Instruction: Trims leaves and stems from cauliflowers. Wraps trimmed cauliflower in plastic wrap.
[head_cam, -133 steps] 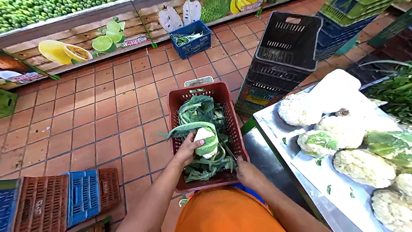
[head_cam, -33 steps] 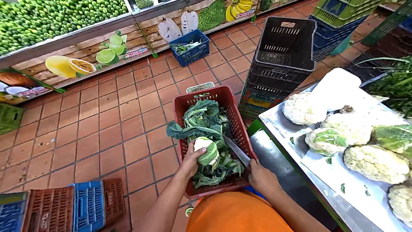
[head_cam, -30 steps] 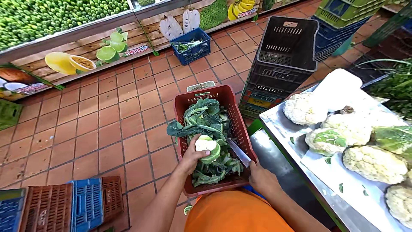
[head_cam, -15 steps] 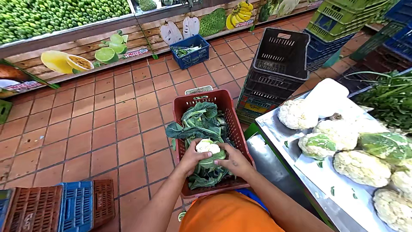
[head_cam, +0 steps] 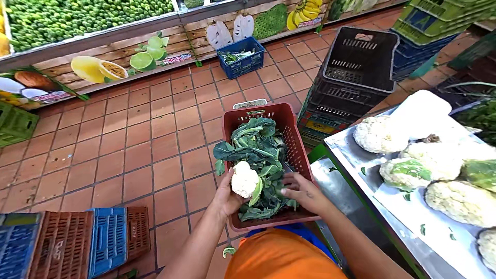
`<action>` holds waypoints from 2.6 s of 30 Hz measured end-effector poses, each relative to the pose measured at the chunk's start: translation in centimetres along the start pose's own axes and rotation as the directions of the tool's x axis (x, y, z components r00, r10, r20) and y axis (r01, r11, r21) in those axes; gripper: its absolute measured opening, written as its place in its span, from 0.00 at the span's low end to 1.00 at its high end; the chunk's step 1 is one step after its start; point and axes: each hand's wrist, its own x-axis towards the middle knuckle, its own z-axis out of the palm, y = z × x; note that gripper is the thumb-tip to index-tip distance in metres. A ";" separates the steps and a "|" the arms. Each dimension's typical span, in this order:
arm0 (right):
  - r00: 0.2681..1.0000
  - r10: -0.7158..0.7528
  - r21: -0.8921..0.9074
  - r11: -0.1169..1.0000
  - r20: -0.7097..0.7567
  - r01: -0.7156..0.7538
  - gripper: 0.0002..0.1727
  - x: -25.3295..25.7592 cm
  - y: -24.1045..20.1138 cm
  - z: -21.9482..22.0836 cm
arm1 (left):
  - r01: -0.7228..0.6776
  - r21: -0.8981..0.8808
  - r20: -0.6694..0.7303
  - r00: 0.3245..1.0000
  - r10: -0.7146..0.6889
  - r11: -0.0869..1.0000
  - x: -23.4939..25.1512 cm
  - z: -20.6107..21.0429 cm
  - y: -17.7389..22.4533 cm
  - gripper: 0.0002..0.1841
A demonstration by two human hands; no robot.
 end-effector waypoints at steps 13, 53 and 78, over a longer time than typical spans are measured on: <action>0.961 -0.198 0.242 0.940 -0.191 0.242 0.54 -11.5 -1.4 -4.8 | -0.193 0.593 0.294 0.956 0.013 0.782 -1.5 13.0 -10.4 0.31; 0.146 0.498 0.273 0.191 -0.855 0.943 0.29 -56.0 28.8 -18.0 | -0.474 0.869 0.418 0.551 -0.722 0.141 4.9 56.3 -47.5 0.31; 0.448 0.373 0.547 0.223 -0.813 0.807 0.25 -46.5 24.9 -35.0 | -0.472 0.779 0.536 0.156 -0.830 0.414 -7.0 46.2 -45.7 0.09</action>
